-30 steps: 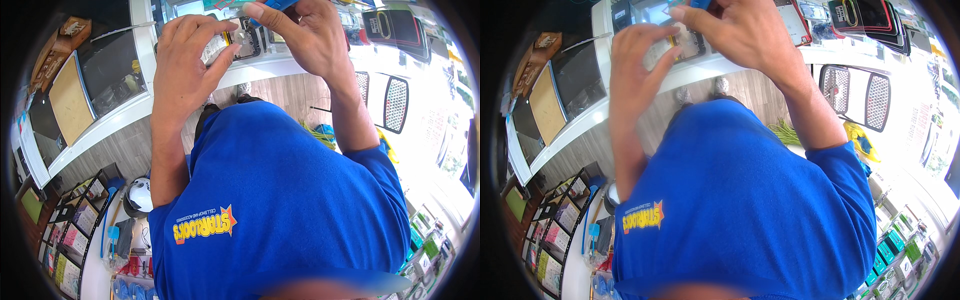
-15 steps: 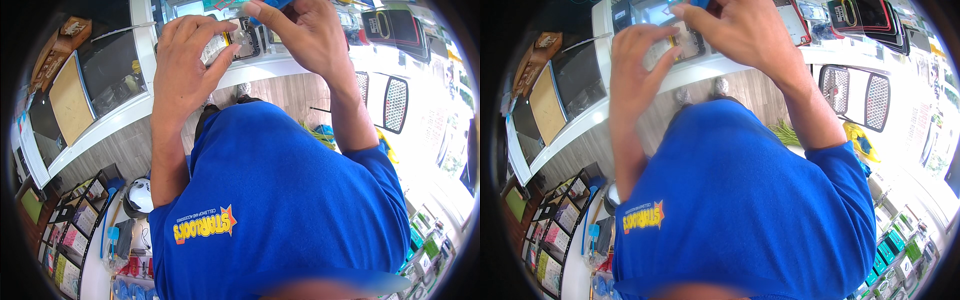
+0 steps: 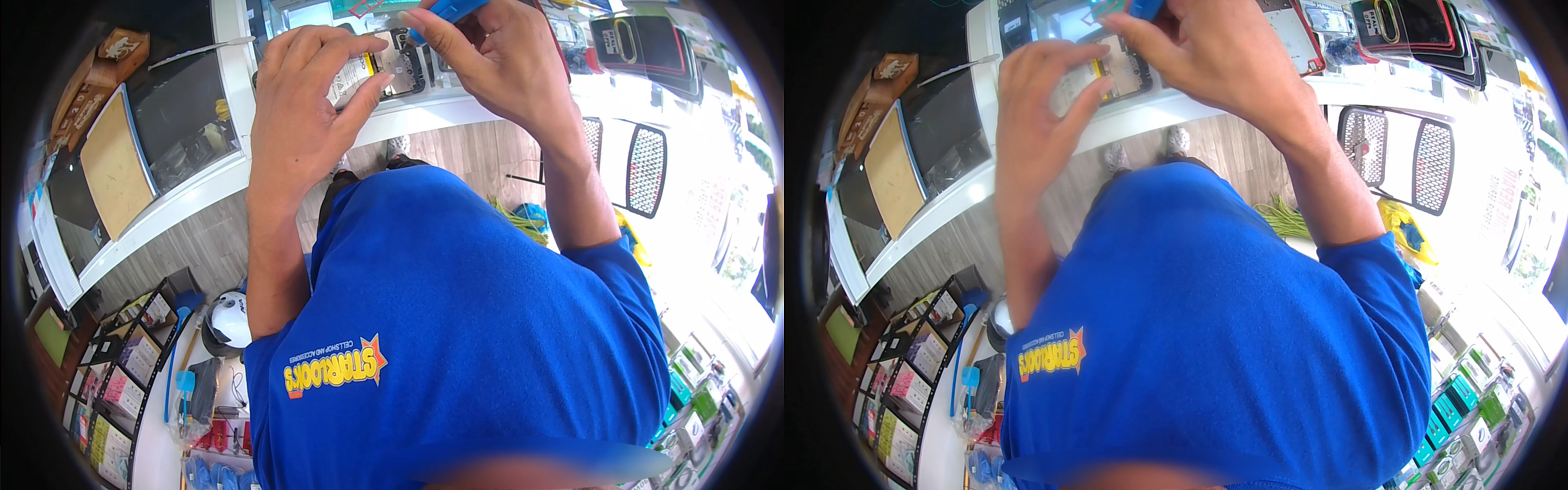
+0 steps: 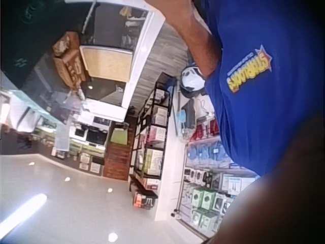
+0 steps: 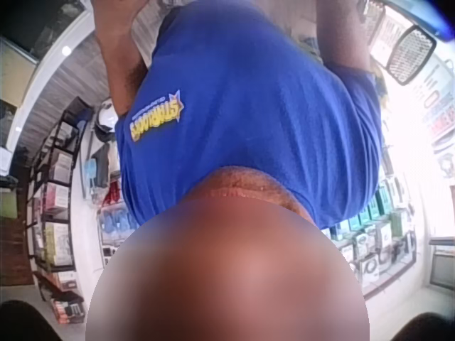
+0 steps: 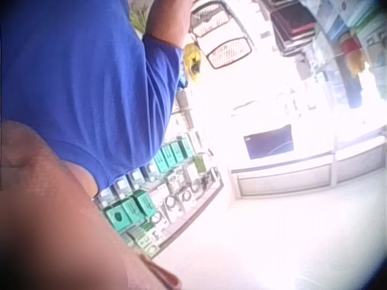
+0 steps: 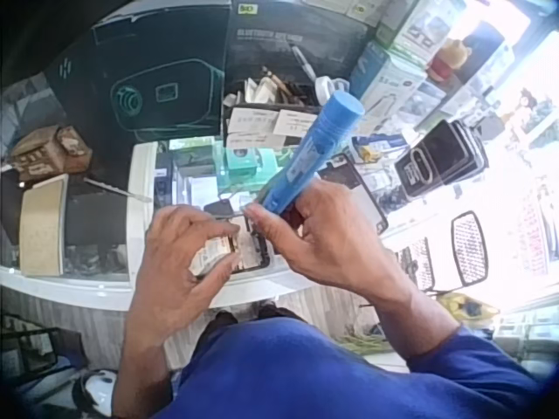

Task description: The person uses a blue-handled screwdriver to remove and install screws on a disassembled smartphone. They handle the phone's internal components, including the battery and circuit board, and place a protective sticker on the battery. The person works at a counter in a mobile repair shop.

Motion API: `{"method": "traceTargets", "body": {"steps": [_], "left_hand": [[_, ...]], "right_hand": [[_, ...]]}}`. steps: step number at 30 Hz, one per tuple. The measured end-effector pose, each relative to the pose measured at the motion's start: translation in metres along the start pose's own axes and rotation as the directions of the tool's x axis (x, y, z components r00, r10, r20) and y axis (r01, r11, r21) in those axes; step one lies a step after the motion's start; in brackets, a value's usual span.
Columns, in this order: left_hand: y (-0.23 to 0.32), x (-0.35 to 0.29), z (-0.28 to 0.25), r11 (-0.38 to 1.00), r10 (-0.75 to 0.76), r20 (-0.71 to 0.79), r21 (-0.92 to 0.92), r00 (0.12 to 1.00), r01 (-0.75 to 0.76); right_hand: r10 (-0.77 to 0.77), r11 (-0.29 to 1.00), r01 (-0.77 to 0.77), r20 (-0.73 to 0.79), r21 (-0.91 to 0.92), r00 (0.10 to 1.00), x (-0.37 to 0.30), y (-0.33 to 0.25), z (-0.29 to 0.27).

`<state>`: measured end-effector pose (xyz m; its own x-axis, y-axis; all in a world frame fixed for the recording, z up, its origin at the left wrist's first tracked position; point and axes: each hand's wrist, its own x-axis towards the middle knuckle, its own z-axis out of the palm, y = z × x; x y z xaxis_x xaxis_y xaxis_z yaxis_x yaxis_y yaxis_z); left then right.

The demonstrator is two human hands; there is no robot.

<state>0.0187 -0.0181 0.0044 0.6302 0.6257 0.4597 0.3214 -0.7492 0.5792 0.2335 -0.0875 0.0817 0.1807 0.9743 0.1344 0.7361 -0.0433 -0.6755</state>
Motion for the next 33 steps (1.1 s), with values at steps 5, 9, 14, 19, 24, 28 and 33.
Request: {"method": "traceTargets", "body": {"steps": [5,9,14,19,24,28,33], "left_hand": [[0.000,0.000,0.000,1.000,-0.002,0.001,0.002,1.000,0.002],[-0.001,-0.001,0.000,1.000,-0.003,0.002,-0.009,1.000,0.003],[-0.001,0.001,0.000,1.000,0.009,0.008,0.009,1.000,-0.009],[0.001,0.001,-0.001,1.000,-0.010,0.019,0.011,1.000,0.010],[0.002,0.002,-0.002,1.000,-0.003,0.020,0.021,1.000,0.002],[0.002,0.001,-0.001,1.000,-0.008,0.029,0.025,1.000,0.008],[0.001,0.000,-0.002,0.999,-0.010,0.063,0.051,0.998,0.007]], "right_hand": [[0.024,1.000,-0.025,0.024,0.017,0.999,-0.001,0.004,-0.001],[0.010,0.999,-0.010,0.012,0.041,1.000,-0.001,0.003,0.001],[0.084,0.996,-0.085,0.022,0.027,0.996,-0.003,-0.002,-0.003],[0.089,0.995,-0.090,0.043,0.036,0.995,-0.003,0.000,-0.003],[-0.058,0.998,0.058,-0.006,0.018,0.998,-0.001,0.005,0.002],[-0.056,0.998,0.056,0.034,0.010,0.998,-0.001,0.002,-0.003],[0.161,0.986,-0.166,0.123,0.030,0.979,0.001,0.009,-0.025]]}}
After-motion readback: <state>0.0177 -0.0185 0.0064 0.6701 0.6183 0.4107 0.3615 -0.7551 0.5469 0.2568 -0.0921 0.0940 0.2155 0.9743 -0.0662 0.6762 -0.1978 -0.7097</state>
